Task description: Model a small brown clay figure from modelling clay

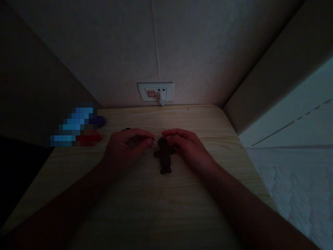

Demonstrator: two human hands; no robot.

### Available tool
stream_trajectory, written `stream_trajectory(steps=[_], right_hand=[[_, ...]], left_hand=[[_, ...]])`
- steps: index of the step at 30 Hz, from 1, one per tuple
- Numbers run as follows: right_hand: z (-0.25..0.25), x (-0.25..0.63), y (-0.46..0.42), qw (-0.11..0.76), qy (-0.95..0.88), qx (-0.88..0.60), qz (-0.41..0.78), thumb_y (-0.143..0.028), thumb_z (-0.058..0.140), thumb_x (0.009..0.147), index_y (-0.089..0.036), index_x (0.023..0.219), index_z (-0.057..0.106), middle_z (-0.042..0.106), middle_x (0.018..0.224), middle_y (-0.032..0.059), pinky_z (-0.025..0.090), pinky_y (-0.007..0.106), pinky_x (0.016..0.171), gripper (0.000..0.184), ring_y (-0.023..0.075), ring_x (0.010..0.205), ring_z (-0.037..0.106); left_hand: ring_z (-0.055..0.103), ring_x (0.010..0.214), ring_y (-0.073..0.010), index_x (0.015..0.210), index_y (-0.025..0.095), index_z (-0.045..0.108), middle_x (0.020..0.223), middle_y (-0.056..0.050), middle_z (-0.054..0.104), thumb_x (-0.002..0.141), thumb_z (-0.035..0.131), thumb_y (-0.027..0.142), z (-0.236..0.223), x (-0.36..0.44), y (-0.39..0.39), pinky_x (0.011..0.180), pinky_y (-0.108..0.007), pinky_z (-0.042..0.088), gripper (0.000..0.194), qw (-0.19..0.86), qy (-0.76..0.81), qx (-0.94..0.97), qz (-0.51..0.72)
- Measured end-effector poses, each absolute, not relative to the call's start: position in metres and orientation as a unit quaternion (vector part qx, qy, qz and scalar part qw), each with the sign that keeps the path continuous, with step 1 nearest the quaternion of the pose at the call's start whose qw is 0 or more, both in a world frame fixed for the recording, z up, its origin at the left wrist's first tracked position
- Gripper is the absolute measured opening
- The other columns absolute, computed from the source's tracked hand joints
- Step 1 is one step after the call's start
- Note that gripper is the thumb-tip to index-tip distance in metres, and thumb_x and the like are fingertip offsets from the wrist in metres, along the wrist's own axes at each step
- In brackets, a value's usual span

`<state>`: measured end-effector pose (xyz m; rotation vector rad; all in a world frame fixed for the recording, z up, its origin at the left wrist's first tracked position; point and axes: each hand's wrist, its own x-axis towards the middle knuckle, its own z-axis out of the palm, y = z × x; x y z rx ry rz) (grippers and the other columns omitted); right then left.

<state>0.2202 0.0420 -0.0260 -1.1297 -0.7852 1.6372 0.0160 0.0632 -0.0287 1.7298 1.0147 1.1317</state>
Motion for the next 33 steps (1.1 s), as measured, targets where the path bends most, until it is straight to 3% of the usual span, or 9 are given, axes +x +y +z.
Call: stream_trajectory(steps=[10,19,28,33], right_hand=[[-0.0247,0.2193,0.0406,0.479,-0.325,-0.471,0.665,-0.025,0.083,0.067,-0.018,0.091,0.083,0.080,0.086,0.0058,0.053,0.035,0.072,0.025,0.0214,0.077,0.072],[-0.0216,0.2168,0.0422,0.493,-0.293,-0.468,0.672,-0.034,0.087,0.066,-0.017,0.084,0.083,0.079,0.084,0.0060,0.055,0.036,0.070,0.026,0.0238,0.078,0.073],[-0.0204,0.2154,0.0418,0.490,-0.295,-0.468,0.673,-0.035,0.087,0.067,-0.017,0.085,0.083,0.079,0.085,0.0059,0.054,0.034,0.070,0.026,0.0223,0.080,0.072],[-0.0215,0.2158,0.0417,0.487,-0.304,-0.465,0.674,-0.036,0.086,0.069,-0.018,0.086,0.083,0.079,0.086,0.0059,0.054,0.034,0.071,0.025,0.0223,0.081,0.072]], left_hand=[[0.080,0.087,-0.0172,0.099,0.020,0.078,0.095,-0.002,0.084,0.082,0.081,0.013,-0.0342,0.0151,0.0644,0.084,-0.028,0.067,0.019,0.416,0.396,0.682,0.453],[0.078,0.086,-0.0163,0.098,0.023,0.082,0.094,-0.001,0.083,0.087,0.081,0.016,-0.0346,0.0117,0.0648,0.083,-0.029,0.063,0.013,0.365,0.370,0.740,0.428],[0.078,0.082,-0.0150,0.095,0.022,0.081,0.092,0.000,0.084,0.083,0.084,0.014,-0.0337,0.0170,0.0646,0.080,-0.025,0.063,0.015,0.390,0.378,0.714,0.442],[0.076,0.081,-0.0158,0.091,0.023,0.082,0.088,0.000,0.082,0.081,0.087,0.018,-0.0352,0.0174,0.0658,0.079,-0.028,0.062,0.012,0.354,0.376,0.731,0.446]])
